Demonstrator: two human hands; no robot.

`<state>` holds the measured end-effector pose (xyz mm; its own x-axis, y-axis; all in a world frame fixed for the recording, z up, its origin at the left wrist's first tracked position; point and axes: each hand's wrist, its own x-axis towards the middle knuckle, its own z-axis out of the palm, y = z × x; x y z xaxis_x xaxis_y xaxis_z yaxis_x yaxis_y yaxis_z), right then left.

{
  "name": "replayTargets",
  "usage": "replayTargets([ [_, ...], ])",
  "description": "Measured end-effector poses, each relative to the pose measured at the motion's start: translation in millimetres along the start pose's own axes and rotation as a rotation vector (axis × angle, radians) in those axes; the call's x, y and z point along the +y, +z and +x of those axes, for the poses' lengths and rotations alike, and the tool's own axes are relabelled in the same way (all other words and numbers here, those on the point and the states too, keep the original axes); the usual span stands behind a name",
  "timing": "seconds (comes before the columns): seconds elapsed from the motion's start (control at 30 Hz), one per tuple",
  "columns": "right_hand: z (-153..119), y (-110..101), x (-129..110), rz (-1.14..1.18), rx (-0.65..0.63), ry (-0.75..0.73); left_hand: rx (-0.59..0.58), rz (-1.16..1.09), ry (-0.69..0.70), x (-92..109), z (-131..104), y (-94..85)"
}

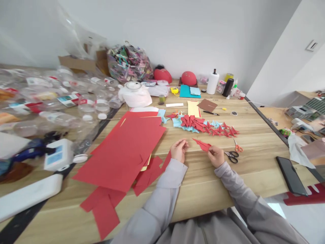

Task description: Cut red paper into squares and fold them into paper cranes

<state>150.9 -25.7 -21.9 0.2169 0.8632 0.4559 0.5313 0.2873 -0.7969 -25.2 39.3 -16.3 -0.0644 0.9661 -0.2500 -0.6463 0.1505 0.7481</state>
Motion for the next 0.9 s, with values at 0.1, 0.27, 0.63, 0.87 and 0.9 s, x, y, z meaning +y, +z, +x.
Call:
replayTargets([
  [0.1,3,3,4,-0.045,0.111,0.051,0.016,-0.042,-0.018,2,4,-2.6],
  [0.27,35,28,2,-0.113,0.192,0.129,0.008,-0.063,-0.04,0,5,-1.9],
  [0.63,83,72,0,-0.326,0.0,0.3,-0.009,-0.025,-0.053,3,5,-3.5],
  [0.87,34,29,7,-0.352,-0.028,0.242,-0.02,0.035,-0.012,-1,5,-3.7],
  [0.9,30,22,8,-0.346,-0.019,0.233,-0.022,0.053,0.002,-2,5,-3.7],
])
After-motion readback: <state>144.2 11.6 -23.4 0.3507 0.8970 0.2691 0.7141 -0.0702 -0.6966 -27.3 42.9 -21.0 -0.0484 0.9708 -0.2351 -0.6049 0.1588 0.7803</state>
